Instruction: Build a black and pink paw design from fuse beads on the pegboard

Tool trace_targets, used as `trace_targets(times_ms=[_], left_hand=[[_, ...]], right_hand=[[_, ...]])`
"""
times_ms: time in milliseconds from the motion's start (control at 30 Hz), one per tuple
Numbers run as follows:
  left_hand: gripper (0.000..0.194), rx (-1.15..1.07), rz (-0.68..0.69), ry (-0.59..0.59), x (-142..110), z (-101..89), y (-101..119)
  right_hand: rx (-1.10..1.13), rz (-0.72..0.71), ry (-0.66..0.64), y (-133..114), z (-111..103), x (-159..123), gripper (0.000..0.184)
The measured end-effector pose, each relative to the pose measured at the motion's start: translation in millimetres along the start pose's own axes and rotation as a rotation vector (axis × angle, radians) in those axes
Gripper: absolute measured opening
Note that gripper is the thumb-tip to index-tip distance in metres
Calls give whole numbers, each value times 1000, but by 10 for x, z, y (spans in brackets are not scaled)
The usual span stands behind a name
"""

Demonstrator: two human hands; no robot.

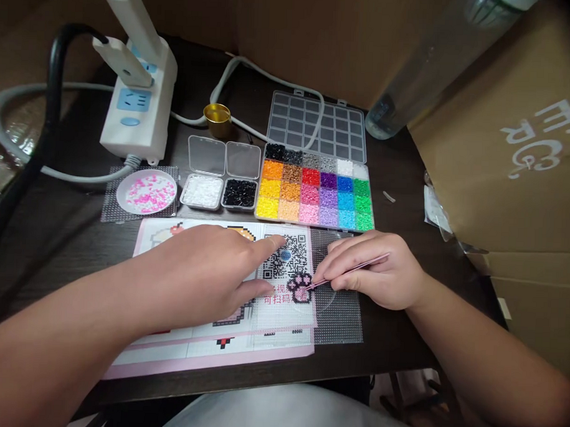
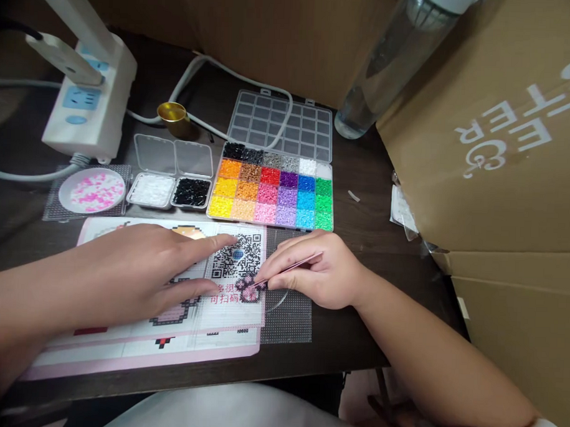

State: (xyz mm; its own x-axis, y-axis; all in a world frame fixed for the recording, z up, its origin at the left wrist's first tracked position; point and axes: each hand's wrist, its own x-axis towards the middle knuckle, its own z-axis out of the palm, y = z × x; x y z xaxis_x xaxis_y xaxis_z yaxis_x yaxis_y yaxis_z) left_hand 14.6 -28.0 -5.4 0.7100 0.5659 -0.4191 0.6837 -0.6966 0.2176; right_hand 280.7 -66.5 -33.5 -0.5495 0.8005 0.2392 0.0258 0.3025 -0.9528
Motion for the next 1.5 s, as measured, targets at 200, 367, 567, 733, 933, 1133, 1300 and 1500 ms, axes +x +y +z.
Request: trace_targets(times_ms=[200, 367, 567, 733, 933, 1133, 1300, 1500], left_hand=[[64, 24, -7, -35, 5, -29, 27], [62, 36, -3, -56, 4, -43, 41], [65, 30, -12, -63, 5, -69, 48], [65, 29, -20, -82, -1, -98, 78], [63, -11, -26, -33, -4, -73, 64], [65, -12, -26, -41, -2, -72, 59], [66, 27, -22, -55, 2, -75, 56], [65, 41, -19, -53, -1, -61, 56]], right_hand=[[9, 2, 4, 5, 14, 8, 9], [-11, 8, 3, 17, 16, 6, 8], [-43, 1, 0, 9, 11, 10, 9], [-46, 18, -6, 0, 3, 14, 9], [-45, 20, -5, 6, 3, 13, 10], [-31, 22, -4, 3, 5, 11, 10], [-49, 28, -5, -11, -2, 20, 10], [-40, 19, 7, -12, 5, 26, 11]])
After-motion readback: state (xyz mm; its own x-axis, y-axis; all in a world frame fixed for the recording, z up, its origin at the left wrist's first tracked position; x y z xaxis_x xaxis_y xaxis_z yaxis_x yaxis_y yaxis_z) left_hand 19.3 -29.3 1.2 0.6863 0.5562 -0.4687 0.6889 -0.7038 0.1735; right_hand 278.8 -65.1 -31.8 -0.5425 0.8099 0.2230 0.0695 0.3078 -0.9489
